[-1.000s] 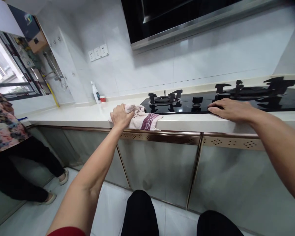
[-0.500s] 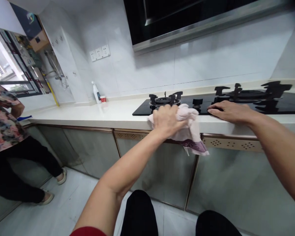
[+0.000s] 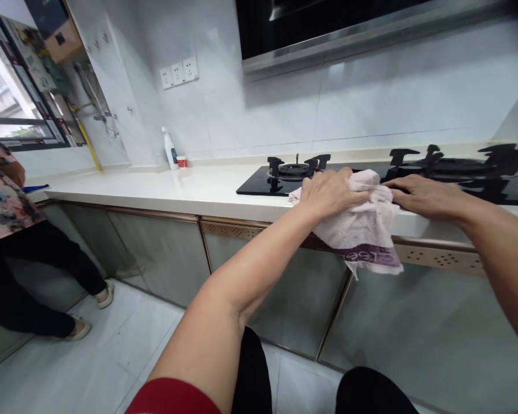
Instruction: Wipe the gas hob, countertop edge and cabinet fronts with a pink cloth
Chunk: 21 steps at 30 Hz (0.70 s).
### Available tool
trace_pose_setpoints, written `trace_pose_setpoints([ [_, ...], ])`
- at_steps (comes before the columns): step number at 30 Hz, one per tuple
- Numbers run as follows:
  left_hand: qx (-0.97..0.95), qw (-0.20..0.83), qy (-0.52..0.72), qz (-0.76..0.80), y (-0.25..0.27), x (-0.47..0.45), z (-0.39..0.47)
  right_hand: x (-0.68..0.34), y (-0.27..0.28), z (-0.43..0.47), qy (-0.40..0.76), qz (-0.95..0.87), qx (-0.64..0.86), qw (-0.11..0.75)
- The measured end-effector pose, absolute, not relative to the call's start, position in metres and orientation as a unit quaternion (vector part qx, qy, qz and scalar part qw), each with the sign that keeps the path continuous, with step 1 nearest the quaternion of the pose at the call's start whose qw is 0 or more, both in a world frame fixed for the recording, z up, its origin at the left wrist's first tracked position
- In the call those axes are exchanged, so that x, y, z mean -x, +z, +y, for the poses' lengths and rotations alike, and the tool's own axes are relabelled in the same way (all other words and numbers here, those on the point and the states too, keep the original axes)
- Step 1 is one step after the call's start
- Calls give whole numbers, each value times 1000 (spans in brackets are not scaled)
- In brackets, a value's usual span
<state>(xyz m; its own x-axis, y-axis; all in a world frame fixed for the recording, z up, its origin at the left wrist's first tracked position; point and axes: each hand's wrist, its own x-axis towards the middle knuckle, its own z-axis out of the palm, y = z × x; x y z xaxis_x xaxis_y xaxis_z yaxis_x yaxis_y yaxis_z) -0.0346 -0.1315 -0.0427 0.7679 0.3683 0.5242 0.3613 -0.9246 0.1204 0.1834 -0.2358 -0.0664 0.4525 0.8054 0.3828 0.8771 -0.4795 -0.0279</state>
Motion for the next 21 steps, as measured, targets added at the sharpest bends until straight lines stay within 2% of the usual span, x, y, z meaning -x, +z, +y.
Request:
trace_pose_setpoints([
  [3, -937, 14, 279, 210, -39, 31, -126, -179, -64, -237, -126, -490, 856, 104],
  [13, -912, -24, 308, 268, -35, 25, -100, -166, -58, -240, -113, -476, 865, 107],
  [21, -864, -43, 299, 402, -28, 83, -34, -171, -62, -240, -139, -494, 850, 120],
])
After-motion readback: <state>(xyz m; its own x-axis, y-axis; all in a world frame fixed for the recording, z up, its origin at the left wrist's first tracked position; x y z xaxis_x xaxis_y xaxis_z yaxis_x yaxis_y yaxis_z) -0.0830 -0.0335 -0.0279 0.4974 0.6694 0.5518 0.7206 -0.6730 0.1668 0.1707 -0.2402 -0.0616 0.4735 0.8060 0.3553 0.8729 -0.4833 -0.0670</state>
